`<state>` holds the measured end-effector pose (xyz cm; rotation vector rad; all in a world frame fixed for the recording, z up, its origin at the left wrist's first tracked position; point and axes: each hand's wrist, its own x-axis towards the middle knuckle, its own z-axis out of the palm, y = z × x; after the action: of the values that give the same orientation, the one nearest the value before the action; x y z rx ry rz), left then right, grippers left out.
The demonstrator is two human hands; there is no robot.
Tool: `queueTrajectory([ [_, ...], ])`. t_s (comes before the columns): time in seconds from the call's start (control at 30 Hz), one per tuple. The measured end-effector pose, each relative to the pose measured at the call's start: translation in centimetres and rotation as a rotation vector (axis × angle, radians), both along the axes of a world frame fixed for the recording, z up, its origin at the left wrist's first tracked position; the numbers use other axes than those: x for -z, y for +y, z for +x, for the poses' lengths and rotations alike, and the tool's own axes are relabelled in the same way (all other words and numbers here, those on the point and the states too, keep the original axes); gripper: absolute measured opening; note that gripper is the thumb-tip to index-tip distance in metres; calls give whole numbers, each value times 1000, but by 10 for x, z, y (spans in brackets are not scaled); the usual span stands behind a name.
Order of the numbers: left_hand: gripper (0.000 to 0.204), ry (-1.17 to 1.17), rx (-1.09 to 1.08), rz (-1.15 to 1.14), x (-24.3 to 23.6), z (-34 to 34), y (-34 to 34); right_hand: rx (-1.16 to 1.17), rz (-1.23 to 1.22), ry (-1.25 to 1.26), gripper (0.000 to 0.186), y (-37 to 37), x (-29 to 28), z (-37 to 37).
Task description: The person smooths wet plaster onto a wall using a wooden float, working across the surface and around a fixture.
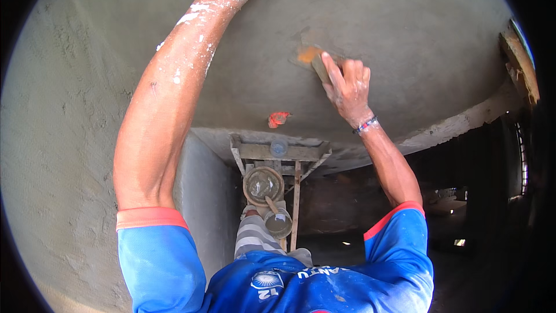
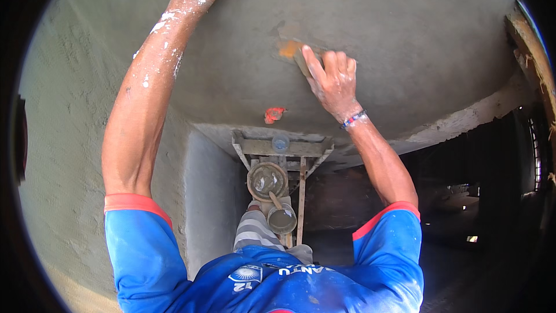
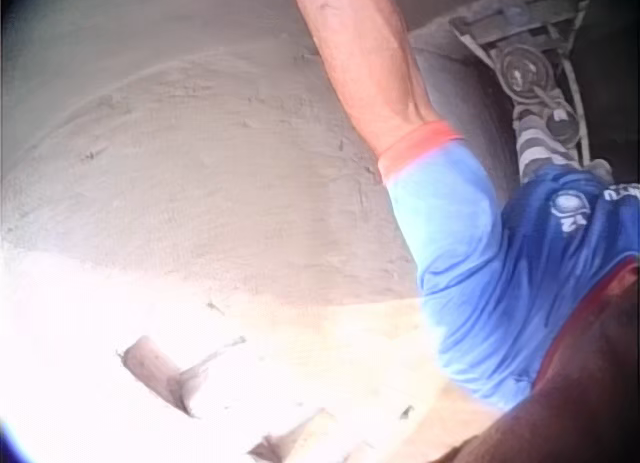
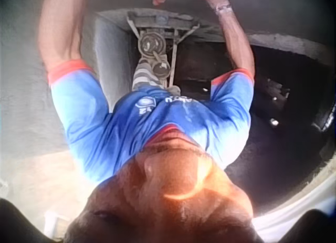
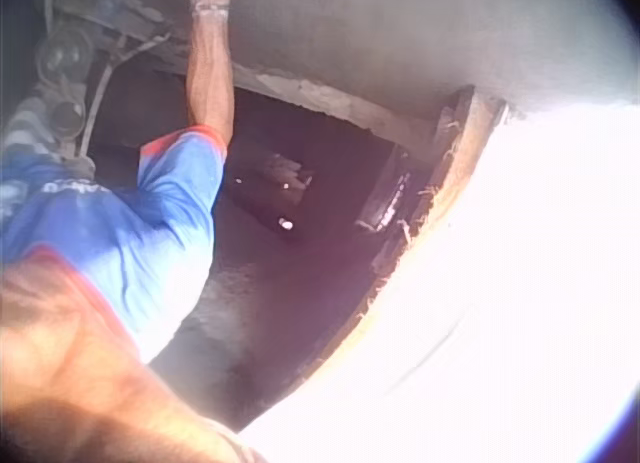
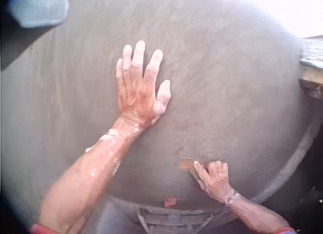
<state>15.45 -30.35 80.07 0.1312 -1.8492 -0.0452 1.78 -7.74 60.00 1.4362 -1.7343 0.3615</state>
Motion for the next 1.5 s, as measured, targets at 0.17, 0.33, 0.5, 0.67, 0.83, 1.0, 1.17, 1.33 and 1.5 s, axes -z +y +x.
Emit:
queueTrajectory([
  [0.17, 71, 234, -312, -356, 7, -25, -5, 81, -243, -50, 72, 35, -29, -34],
  [0.33, 69, 188, -416, -380, 12, -11, -17, 68, -493, -230, 69, -50, -45, 36],
  [0.5, 66, 151, -356, -364, 12, -29, -22, 56, -266, -269, 70, -14, 106, 23],
  [0.67, 67, 155, -379, -407, 9, -25, -20, 116, -725, -457, 67, -35, 23, 30],
  [0.83, 65, 154, -364, -400, 8, -23, -19, 63, -643, -534, 71, -39, 78, 46],
  [1.0, 70, 132, -413, -398, 12, -26, -20, 135, -556, -533, 74, -22, 96, 36],
  [1.17, 66, 142, -401, -411, 7, -19, -19, 18, -599, -532, 75, -40, 57, 50],
  [1.33, 67, 122, -438, -400, 10, -25, -17, 99, -408, -467, 74, -8, 149, 32],
  [1.5, 67, 118, -447, -374, 5, -24, -11, 44, -685, -515, 70, -43, 45, 43],
])
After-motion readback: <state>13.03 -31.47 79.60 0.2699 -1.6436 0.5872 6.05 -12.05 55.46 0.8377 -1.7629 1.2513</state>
